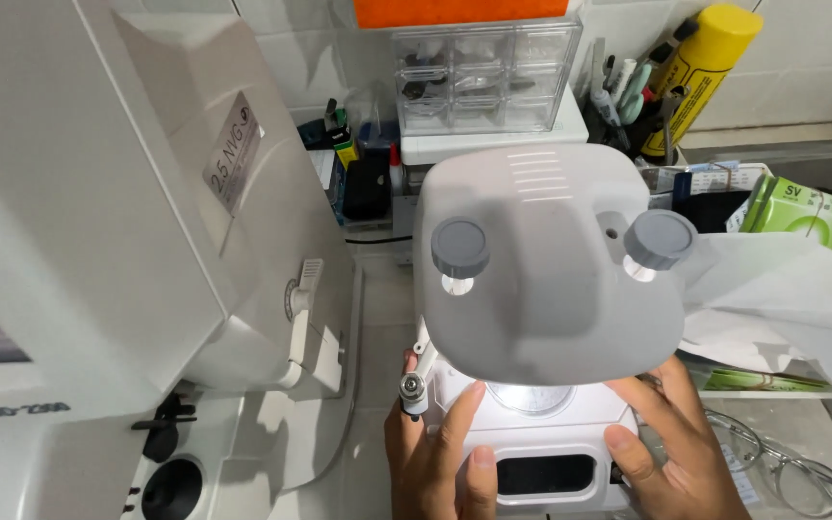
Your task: Measuring and marking optical lenses using a digital lensmeter and measuring frame dimensions with a ruler.
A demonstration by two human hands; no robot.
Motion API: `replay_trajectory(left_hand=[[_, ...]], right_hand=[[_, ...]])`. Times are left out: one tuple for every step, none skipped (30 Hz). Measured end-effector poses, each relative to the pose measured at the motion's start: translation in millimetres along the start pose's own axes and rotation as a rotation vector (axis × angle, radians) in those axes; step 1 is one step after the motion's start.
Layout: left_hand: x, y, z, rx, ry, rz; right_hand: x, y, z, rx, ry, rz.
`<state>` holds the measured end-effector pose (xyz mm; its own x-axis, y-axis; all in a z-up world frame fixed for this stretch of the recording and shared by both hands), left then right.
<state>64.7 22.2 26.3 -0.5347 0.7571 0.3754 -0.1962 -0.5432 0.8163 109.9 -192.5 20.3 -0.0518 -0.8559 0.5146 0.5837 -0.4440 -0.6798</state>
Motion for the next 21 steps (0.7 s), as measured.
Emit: replay_trajectory(left_hand=[[0.3,-0.8,-0.4,0.009,0.000,0.000],[0.0,-1.5,-0.8,0.014,-0.010,0.000],[0.0,-2.2,-0.1,0.019,-0.016,0.002],[-0.4,-4.4,0.3,0.026,-0.012,0.004],[-0.3,-3.6,0.7,-0.011,-0.007,0.019],[-0.4,-2.2,1.0,-0.049,-0.001,0.035],[-1.3,-5.2,0.0,-0.048,0.000,0.036],[-2.8,-7.6,-1.2,-0.048,-0.001,0.048],[-4.6,-9.9,-2.2,-0.050,-0.005,0.058],[-5.9,-11.3,-1.7,-0.052,-0.006,0.058],[-6.4,-12.6,-2.2,-0.052,-0.005,0.070],[-7.0,-13.8,-3.0,-0.051,-0.004,0.081],[-7.6,-13.9,-3.7,-0.051,-0.008,0.081],[-7.6,-14.5,-4.3,-0.040,-0.009,0.073],[-7.4,-15.1,-4.2,-0.032,-0.007,0.066],[-7.6,-15.0,-4.0,-0.034,-0.008,0.067],[-7.9,-15.1,-3.9,-0.033,-0.011,0.069],[-8.1,-15.3,-3.9,-0.032,-0.015,0.071],[-8.4,-15.2,-3.5,-0.033,-0.015,0.072],[-8.0,-14.6,-3.2,-0.041,-0.003,0.072],[-7.5,-14.0,-3.9,-0.047,0.007,0.072]], right_hand=[[-0.4,0.9,-0.7,-0.004,-0.008,0.000],[-0.1,1.3,-1.2,-0.001,-0.004,-0.010],[-0.4,2.0,-0.1,0.006,-0.002,-0.019],[-1.2,0.8,0.4,0.006,-0.010,-0.017],[-1.0,-1.1,1.2,0.015,0.006,-0.014],[-0.1,-3.1,1.9,0.024,0.022,-0.011],[-0.1,-0.7,1.3,0.024,0.021,-0.009],[0.0,1.1,0.8,0.034,0.008,-0.033],[0.4,2.8,-0.5,0.042,-0.002,-0.059],[0.5,3.6,-0.2,0.042,0.000,-0.059],[0.4,4.5,-1.3,0.027,-0.002,-0.064],[0.4,5.4,-2.7,0.013,-0.005,-0.070],[0.7,4.6,-1.6,0.010,-0.003,-0.070],[0.5,1.9,-0.2,0.030,-0.009,-0.057],[0.0,-0.6,2.2,0.054,-0.014,-0.044],[0.3,-0.4,-0.2,0.054,-0.011,-0.043],[0.3,2.6,-2.8,0.017,-0.016,-0.060],[0.2,5.5,-5.4,-0.020,-0.021,-0.078],[0.5,6.7,-6.2,-0.019,-0.020,-0.077],[0.5,8.5,-7.1,-0.024,-0.025,-0.085],[0.8,10.0,-9.0,-0.031,-0.032,-0.093]])
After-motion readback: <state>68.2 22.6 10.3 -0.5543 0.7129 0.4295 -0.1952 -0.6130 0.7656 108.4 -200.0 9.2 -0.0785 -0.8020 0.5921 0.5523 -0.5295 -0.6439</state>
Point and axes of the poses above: each hand's wrist, its own z-axis towards the middle knuckle, its own x-axis out of the back of the hand, y = z × x, the point moved 7 cm from there along z, towards the middle knuckle, and after that the axes turned 13 degrees about x, right-handed, at the moved point
